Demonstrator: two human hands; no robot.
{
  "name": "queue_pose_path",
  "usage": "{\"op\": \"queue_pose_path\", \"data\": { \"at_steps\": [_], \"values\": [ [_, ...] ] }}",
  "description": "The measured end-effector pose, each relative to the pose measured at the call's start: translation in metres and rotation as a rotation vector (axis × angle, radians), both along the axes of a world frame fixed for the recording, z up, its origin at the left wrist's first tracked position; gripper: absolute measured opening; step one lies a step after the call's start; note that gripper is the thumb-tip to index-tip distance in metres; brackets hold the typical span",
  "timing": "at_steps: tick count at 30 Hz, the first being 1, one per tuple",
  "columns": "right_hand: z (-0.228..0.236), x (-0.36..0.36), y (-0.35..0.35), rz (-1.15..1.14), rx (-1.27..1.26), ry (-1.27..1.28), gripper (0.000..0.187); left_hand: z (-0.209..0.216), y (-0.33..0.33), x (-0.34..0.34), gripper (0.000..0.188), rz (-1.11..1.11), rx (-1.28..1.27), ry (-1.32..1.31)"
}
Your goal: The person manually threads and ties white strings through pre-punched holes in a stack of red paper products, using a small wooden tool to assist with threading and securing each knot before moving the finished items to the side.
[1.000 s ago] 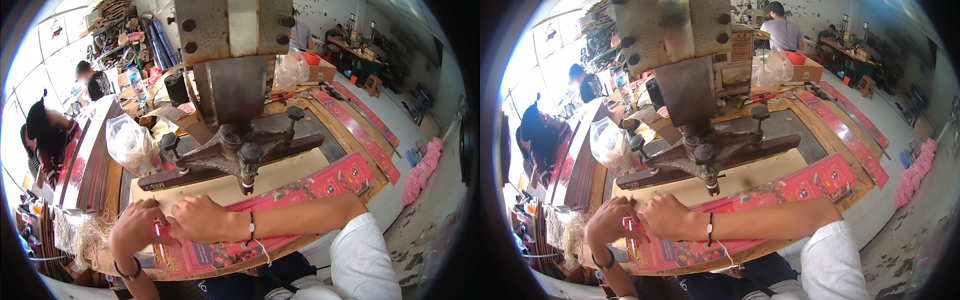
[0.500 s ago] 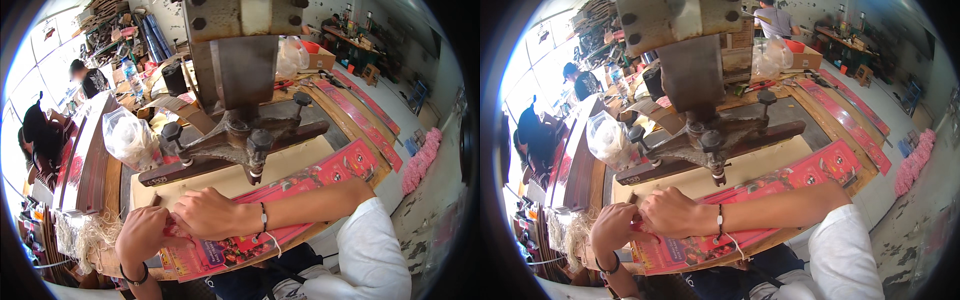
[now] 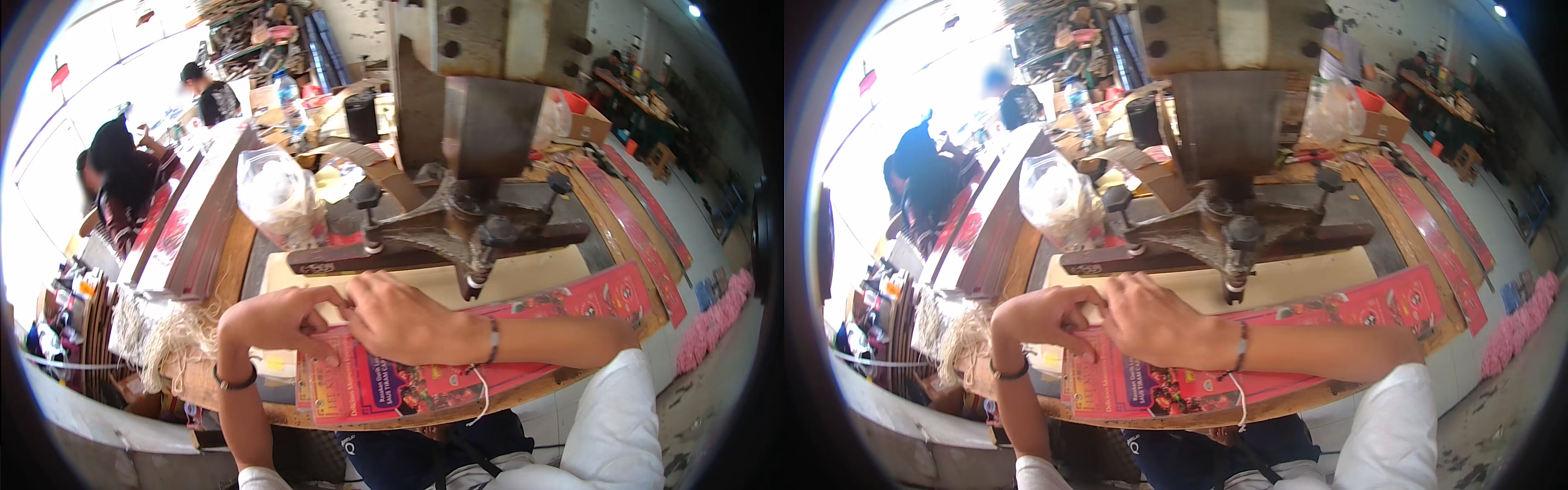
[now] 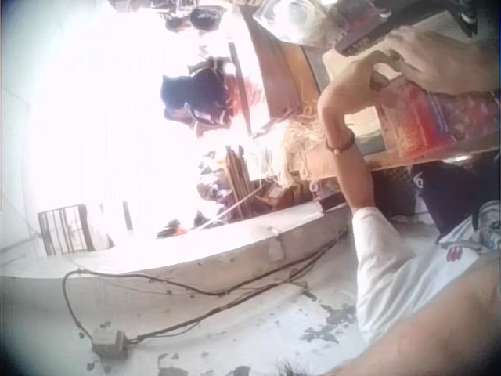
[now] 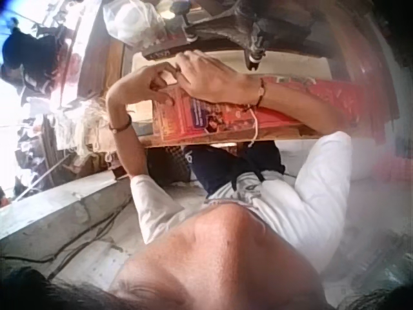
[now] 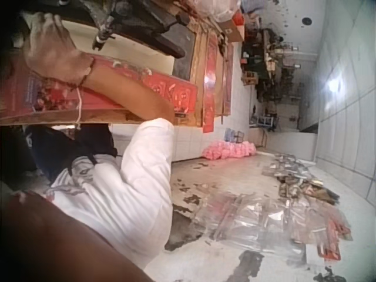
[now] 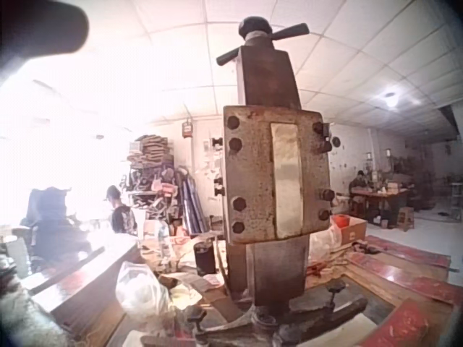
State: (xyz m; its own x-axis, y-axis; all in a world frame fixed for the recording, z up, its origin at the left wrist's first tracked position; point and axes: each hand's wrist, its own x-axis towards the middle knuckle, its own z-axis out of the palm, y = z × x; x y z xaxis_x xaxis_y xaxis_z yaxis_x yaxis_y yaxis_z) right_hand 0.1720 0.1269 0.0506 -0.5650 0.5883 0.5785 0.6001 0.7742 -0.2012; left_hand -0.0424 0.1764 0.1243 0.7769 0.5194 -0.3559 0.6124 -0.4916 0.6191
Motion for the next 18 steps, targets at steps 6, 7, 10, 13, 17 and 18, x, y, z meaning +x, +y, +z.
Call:
{"op": "queue_pose_path", "data": {
  "at_steps": [6, 7, 10, 13, 17, 18],
  "values": [
    [0.056, 0.016, -0.016, 0.126, -0.551, 0.126, 0.052, -0.016, 0.019, 0.001, 0.038, -0.123, -0.295, -0.06],
    [0.06, 0.015, -0.017, 0.158, -0.619, 0.162, 0.054, -0.019, 0.023, 0.001, 0.048, -0.142, -0.406, -0.061],
    [0.065, 0.013, -0.018, 0.22, -0.702, 0.225, 0.055, -0.038, 0.022, -0.021, 0.065, -0.401, -0.294, -0.317],
    [0.087, 0.006, -0.02, 0.085, -1.033, 0.334, 0.049, -0.029, 0.022, -0.019, 0.071, -0.325, -0.363, -0.161],
    [0.072, 0.005, -0.015, 0.098, -0.868, 0.194, 0.024, -0.03, 0.031, -0.013, 0.075, -0.269, -0.446, -0.122],
    [0.07, 0.003, -0.016, 0.078, -0.908, 0.205, 0.021, -0.03, 0.033, -0.013, 0.076, -0.267, -0.465, -0.126]
  ]
}}
